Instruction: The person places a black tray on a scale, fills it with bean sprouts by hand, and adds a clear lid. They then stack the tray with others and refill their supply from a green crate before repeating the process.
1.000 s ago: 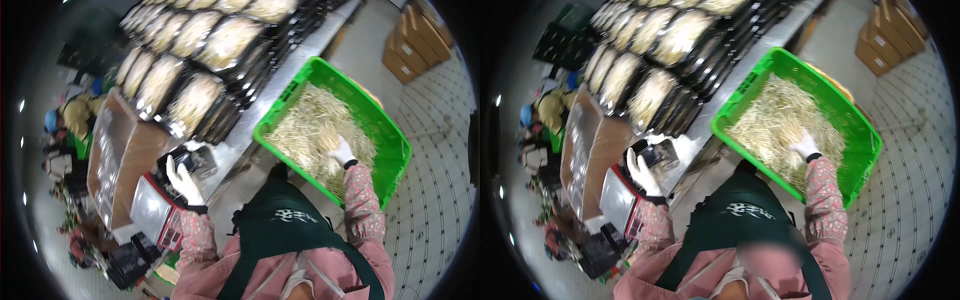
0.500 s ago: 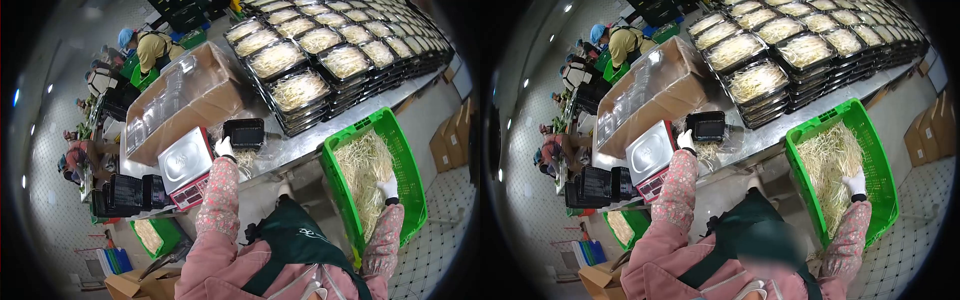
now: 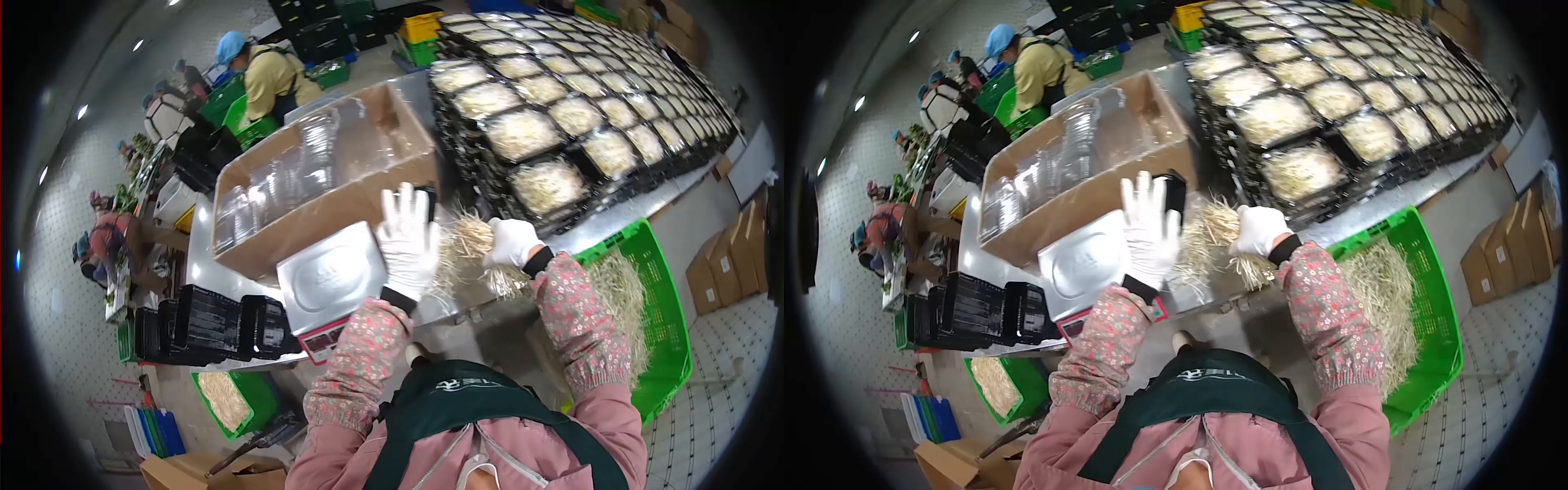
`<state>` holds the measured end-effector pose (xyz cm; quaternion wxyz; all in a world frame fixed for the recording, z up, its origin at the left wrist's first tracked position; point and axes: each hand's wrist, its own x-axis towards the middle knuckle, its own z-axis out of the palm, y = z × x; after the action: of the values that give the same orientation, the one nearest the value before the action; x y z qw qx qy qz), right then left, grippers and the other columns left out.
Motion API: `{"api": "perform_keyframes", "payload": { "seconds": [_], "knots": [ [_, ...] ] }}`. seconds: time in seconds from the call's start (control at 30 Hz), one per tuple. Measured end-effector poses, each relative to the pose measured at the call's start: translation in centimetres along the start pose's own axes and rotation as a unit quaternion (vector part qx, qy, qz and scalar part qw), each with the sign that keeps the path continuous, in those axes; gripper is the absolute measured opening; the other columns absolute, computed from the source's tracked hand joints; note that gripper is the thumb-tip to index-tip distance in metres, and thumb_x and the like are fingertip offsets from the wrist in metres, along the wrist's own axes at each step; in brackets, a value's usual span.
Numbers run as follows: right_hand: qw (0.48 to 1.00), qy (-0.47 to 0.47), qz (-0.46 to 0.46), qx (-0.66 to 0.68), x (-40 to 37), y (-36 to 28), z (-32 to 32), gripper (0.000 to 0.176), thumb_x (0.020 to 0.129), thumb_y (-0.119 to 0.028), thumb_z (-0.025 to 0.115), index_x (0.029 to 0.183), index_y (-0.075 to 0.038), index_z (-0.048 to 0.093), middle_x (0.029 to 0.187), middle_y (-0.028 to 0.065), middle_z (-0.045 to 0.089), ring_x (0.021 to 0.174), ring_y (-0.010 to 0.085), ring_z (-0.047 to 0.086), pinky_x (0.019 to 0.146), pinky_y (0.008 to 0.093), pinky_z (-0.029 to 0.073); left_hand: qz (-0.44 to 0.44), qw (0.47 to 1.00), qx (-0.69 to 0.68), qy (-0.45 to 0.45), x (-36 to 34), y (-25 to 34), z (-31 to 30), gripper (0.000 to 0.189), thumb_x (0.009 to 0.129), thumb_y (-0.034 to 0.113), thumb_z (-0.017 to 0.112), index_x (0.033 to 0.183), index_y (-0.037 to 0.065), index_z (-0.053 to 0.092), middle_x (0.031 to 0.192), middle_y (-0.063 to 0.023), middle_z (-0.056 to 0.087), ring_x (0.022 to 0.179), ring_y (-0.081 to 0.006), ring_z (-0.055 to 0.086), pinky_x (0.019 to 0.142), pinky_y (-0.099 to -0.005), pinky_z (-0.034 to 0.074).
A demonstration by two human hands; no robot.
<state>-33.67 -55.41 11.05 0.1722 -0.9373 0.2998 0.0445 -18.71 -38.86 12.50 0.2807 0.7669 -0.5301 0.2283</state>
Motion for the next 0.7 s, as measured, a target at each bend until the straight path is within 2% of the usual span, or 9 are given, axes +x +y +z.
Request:
{"api": "perform_keyframes", "payload": {
  "seconds": [0.1, 0.17, 0.2, 0.33, 0.43, 0.53, 0.63, 0.67, 0.7],
  "knots": [
    [0.992, 0.060, -0.108, -0.036, 5.7, -7.4, 2.1, 0.042, 0.064, -0.030, 0.072, 0.094, -0.001, 0.065, 0.087, 0.0203, 0.070, 0.083, 0.0368, 0.069, 0.074, 0.0435, 0.055, 0.007, 0.997, 0.031, -0.066, -1.3, -2.9, -0.1, 0.059, 0.089, 0.028, 0.057, 0.142, 0.006, 0.044, 0.154, -0.0187, 0.030, 0.141, -0.0421, 0.025, 0.099, -0.0510, 0.035],
    [0.984, 0.054, -0.154, -0.065, 8.2, -13.0, 2.4, 0.042, 0.064, -0.028, 0.072, 0.094, -0.001, 0.064, 0.085, 0.0189, 0.069, 0.082, 0.0355, 0.069, 0.073, 0.0443, 0.055, -0.078, 0.988, -0.065, -0.119, -3.7, -7.2, 1.5, 0.057, 0.093, 0.026, 0.053, 0.143, 0.003, 0.042, 0.154, -0.0196, 0.031, 0.141, -0.0442, 0.024, 0.108, -0.0503, 0.031],
    [0.975, 0.065, -0.199, -0.072, 8.4, -15.8, 2.1, 0.045, 0.063, -0.029, 0.073, 0.097, -0.001, 0.062, 0.086, 0.0180, 0.069, 0.084, 0.0349, 0.068, 0.073, 0.0437, 0.055, -0.133, 0.974, -0.160, -0.086, -5.3, -10.1, 2.1, 0.055, 0.095, 0.025, 0.051, 0.144, 0.002, 0.040, 0.153, -0.0201, 0.033, 0.141, -0.0424, 0.026, 0.111, -0.0468, 0.028],
    [0.936, 0.073, -0.336, -0.078, 11.4, -22.0, 4.8, 0.051, 0.058, -0.028, 0.076, 0.099, -0.004, 0.059, 0.090, 0.0158, 0.066, 0.088, 0.0322, 0.066, 0.076, 0.0418, 0.053, -0.313, 0.815, -0.486, -0.033, -10.4, -17.6, 0.9, 0.050, 0.103, 0.020, 0.043, 0.147, -0.001, 0.035, 0.149, -0.0188, 0.040, 0.139, -0.0280, 0.035, 0.115, -0.0349, 0.025],
    [0.911, 0.039, -0.390, -0.131, 13.0, -25.7, 7.3, 0.059, 0.059, -0.026, 0.075, 0.110, -0.003, 0.058, 0.093, 0.0156, 0.064, 0.090, 0.0331, 0.063, 0.079, 0.0423, 0.050, -0.327, 0.843, -0.427, -0.027, -13.2, -20.9, 0.1, 0.053, 0.101, 0.018, 0.045, 0.148, -0.002, 0.031, 0.147, -0.0209, 0.041, 0.136, -0.0306, 0.039, 0.114, -0.0368, 0.028],
    [0.899, 0.051, -0.418, -0.122, 14.0, -27.6, 10.9, 0.062, 0.062, -0.026, 0.072, 0.117, -0.003, 0.056, 0.094, 0.0147, 0.062, 0.092, 0.0328, 0.061, 0.081, 0.0419, 0.049, -0.290, 0.935, -0.200, 0.033, -13.7, -22.8, -0.6, 0.061, 0.096, 0.018, 0.049, 0.150, -0.002, 0.027, 0.145, -0.0240, 0.041, 0.133, -0.0361, 0.041, 0.113, -0.0400, 0.030],
    [0.918, 0.043, -0.391, -0.057, 13.6, -28.8, 13.4, 0.063, 0.065, -0.029, 0.072, 0.119, -0.001, 0.055, 0.093, 0.0141, 0.060, 0.092, 0.0305, 0.059, 0.081, 0.0406, 0.048, -0.197, 0.968, -0.157, -0.011, -13.1, -23.8, -3.0, 0.068, 0.092, 0.018, 0.052, 0.151, -0.001, 0.024, 0.144, -0.0257, 0.042, 0.130, -0.0403, 0.042, 0.111, -0.0436, 0.031],
    [0.915, 0.059, -0.397, -0.047, 13.8, -28.6, 13.8, 0.064, 0.064, -0.030, 0.073, 0.118, -0.001, 0.055, 0.094, 0.0145, 0.060, 0.093, 0.0306, 0.059, 0.082, 0.0404, 0.048, -0.271, 0.933, -0.232, -0.047, -13.5, -24.1, -2.8, 0.064, 0.092, 0.020, 0.054, 0.148, 0.000, 0.031, 0.142, -0.0237, 0.045, 0.130, -0.0391, 0.043, 0.110, -0.0449, 0.033],
    [0.911, 0.077, -0.403, -0.037, 14.0, -28.5, 14.0, 0.065, 0.064, -0.032, 0.073, 0.117, 0.000, 0.055, 0.095, 0.0148, 0.060, 0.094, 0.0307, 0.059, 0.082, 0.0403, 0.048, -0.237, 0.951, -0.188, -0.064, -13.3, -24.1, -3.1, 0.062, 0.092, 0.021, 0.055, 0.146, 0.000, 0.034, 0.142, -0.0227, 0.046, 0.131, -0.0382, 0.043, 0.110, -0.0450, 0.033]
  ]
}}
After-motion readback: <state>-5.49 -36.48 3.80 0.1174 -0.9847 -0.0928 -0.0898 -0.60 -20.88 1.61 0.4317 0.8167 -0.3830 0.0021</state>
